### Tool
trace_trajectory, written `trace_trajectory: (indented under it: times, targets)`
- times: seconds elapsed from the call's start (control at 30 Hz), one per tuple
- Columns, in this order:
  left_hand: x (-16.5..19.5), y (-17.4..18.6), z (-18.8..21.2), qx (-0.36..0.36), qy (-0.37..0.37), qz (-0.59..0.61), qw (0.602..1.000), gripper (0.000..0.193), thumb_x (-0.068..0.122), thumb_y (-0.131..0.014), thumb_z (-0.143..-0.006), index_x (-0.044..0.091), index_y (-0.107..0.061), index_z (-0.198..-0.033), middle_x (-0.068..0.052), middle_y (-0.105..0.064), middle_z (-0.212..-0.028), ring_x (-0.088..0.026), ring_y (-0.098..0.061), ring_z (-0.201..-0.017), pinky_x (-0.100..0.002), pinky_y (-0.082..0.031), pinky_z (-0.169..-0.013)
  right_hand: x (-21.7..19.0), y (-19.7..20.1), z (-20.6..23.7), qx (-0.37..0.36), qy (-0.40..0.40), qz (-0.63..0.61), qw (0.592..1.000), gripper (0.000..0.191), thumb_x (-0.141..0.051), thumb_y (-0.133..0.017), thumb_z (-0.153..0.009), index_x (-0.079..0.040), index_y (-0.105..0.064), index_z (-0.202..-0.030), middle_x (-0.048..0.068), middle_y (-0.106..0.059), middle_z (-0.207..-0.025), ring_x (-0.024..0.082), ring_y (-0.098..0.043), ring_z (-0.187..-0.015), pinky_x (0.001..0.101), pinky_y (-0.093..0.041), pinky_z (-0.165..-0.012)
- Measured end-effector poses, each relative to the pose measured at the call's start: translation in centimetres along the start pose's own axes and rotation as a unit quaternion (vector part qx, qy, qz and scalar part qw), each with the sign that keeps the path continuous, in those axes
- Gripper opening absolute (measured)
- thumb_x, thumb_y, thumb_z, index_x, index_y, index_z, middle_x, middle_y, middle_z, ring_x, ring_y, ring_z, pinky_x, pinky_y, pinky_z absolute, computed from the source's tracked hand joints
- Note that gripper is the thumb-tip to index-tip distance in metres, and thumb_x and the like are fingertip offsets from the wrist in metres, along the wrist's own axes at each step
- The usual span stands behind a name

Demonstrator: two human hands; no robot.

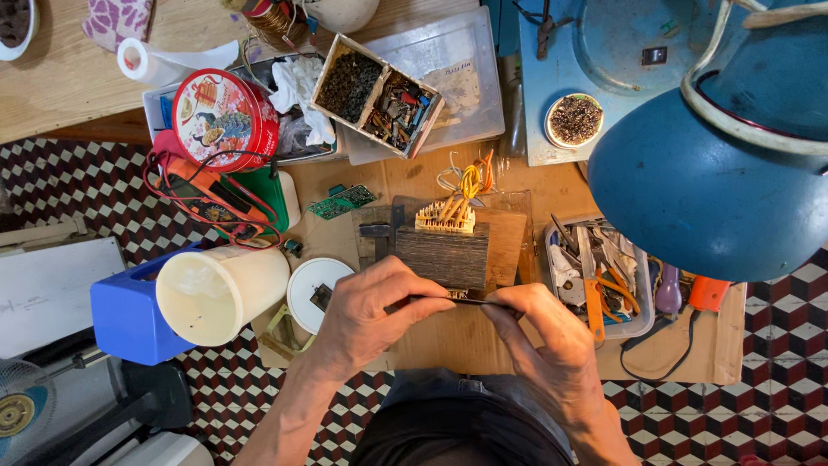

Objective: The person works at a cluttered bench reassembling a transformer, fitting laminated core blocks around the coil with brass terminals and yellow wires. They press the laminations into place by hand, tap them with a hammer, and use pliers to adjust the wires and parts.

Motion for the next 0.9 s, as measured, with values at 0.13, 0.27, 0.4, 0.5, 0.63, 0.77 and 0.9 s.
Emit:
trace_trajectory:
  times: [0.13, 0.27, 0.4, 0.5, 0.63, 0.77, 0.9]
  targets:
    - [-1.5, 0.3, -0.3, 0.011, 0.001, -0.003, 1.0, 0.015, 0.016, -0.085, -0.082, 0.011, -0.078, -0.095, 0.001, -0.071, -0.084, -0.011, -0.067, -0.067, -0.026, -0.054, -0.058, 1.8, -0.2, -0.1, 0.006, -0.074, 0.004, 0.997, 0.017, -0.001, -0.077, -0.086, -0.002, -0.07, -0.102, 0.006, -0.074, -0.087, 0.014, -0.073, -0.077, 0.0265, -0.055, -0.069]
    - [-1.5, 1.4, -0.4, 0.049, -0.066, -0.048, 0.995, 0.015, 0.016, -0.083, -0.083, 0.011, -0.076, -0.096, 0.002, -0.073, -0.088, -0.013, -0.068, -0.074, -0.029, -0.056, -0.066, 2.4, -0.9, -0.3, 0.02, -0.084, 0.0, 0.996, 0.02, -0.002, -0.076, -0.088, -0.001, -0.069, -0.106, 0.006, -0.074, -0.09, 0.014, -0.071, -0.079, 0.0262, -0.055, -0.073]
    - [-2.5, 2.4, -0.5, 0.061, -0.056, -0.079, 0.993, 0.015, 0.016, -0.084, -0.083, 0.013, -0.078, -0.096, 0.003, -0.072, -0.085, -0.013, -0.066, -0.075, -0.03, -0.056, -0.067, 2.4, -1.2, -0.6, 0.02, -0.082, 0.005, 0.996, 0.016, -0.001, -0.074, -0.091, -0.001, -0.069, -0.105, 0.008, -0.072, -0.094, 0.016, -0.07, -0.084, 0.0271, -0.054, -0.076]
    - [-2.4, 2.7, -0.3, 0.072, -0.083, -0.107, 0.988, 0.018, 0.016, -0.084, -0.082, 0.014, -0.079, -0.099, 0.003, -0.073, -0.093, -0.015, -0.066, -0.084, -0.03, -0.057, -0.072, 2.2, -1.5, -0.9, 0.024, -0.07, 0.02, 0.997, 0.015, 0.001, -0.074, -0.09, 0.0, -0.069, -0.105, 0.009, -0.071, -0.095, 0.018, -0.068, -0.085, 0.0278, -0.053, -0.077]
    - [-1.4, 2.6, 0.3, 0.106, -0.123, -0.144, 0.976, 0.026, 0.016, -0.085, -0.08, 0.013, -0.078, -0.104, -0.001, -0.071, -0.106, -0.019, -0.067, -0.094, -0.032, -0.058, -0.074, 1.9, -1.6, -0.7, 0.042, -0.055, 0.04, 0.997, 0.02, 0.003, -0.073, -0.09, -0.001, -0.073, -0.11, 0.01, -0.071, -0.098, 0.019, -0.069, -0.086, 0.0276, -0.053, -0.078]
    - [-0.6, 2.7, 0.7, 0.127, -0.151, -0.161, 0.967, 0.027, 0.015, -0.085, -0.082, 0.014, -0.077, -0.108, -0.001, -0.072, -0.111, -0.02, -0.067, -0.098, -0.033, -0.059, -0.08, 1.9, -1.7, -0.4, 0.063, -0.042, 0.04, 0.996, 0.024, 0.003, -0.073, -0.092, -0.002, -0.073, -0.115, 0.01, -0.072, -0.098, 0.017, -0.07, -0.087, 0.0267, -0.054, -0.08]
    - [-0.5, 2.4, 0.8, 0.106, -0.15, -0.117, 0.976, 0.025, 0.012, -0.084, -0.084, 0.012, -0.077, -0.107, 0.002, -0.072, -0.101, -0.017, -0.068, -0.094, -0.032, -0.059, -0.079, 2.9, -1.5, 0.2, 0.087, -0.091, 0.006, 0.992, 0.025, 0.003, -0.071, -0.094, -0.001, -0.073, -0.119, 0.008, -0.073, -0.095, 0.013, -0.069, -0.084, 0.0255, -0.054, -0.078]
Point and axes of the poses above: each hand's wrist, its own z-axis away from the middle knuckle, its own y-axis out of the back of the hand, x = y × z, the point moved 9 cm from there along -z, towards the middle knuckle
